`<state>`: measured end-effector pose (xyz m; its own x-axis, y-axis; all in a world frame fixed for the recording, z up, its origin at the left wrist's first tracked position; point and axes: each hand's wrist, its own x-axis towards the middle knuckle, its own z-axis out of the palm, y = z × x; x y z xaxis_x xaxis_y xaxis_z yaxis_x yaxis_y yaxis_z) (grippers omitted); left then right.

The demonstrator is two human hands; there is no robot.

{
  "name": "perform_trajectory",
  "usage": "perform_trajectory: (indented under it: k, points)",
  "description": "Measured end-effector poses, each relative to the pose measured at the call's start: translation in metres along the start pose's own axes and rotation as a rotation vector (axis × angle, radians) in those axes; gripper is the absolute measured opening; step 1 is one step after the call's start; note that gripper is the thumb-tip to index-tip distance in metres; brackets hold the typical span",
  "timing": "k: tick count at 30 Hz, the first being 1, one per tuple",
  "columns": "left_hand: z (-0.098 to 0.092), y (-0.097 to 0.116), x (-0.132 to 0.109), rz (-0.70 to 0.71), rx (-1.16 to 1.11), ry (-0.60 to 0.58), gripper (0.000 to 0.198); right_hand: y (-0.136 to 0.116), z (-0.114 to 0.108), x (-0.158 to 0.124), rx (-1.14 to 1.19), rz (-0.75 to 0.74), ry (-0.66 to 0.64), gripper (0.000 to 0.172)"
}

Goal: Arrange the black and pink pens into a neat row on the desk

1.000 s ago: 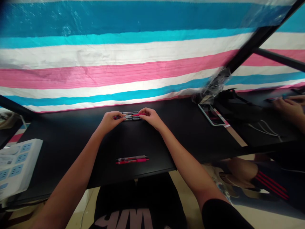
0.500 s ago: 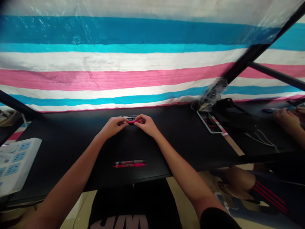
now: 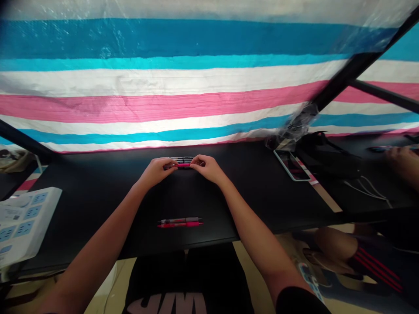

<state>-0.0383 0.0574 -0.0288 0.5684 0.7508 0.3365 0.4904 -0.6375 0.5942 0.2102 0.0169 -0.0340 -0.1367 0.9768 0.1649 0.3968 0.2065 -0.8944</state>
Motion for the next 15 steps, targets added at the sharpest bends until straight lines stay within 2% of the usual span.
perform_trajectory:
  k: [5, 12, 15]
  points:
    - [0.0027, -0.0024, -0.0002, -0.015, 0.032, -0.014, 0.013, 0.0017, 0.0013, 0.0001, -0.071, 0.021, -0.033, 0.037]
    - [0.001, -0.0018, -0.0006, -0.006, 0.063, -0.029, 0.014, 0.0034, -0.0008, 0.0008, -0.022, -0.006, -0.034, 0.026]
    - [0.0016, -0.0005, -0.0003, 0.007, 0.062, -0.034, 0.014, 0.0043, 0.0002, 0.0011, -0.054, 0.009, -0.069, 0.035]
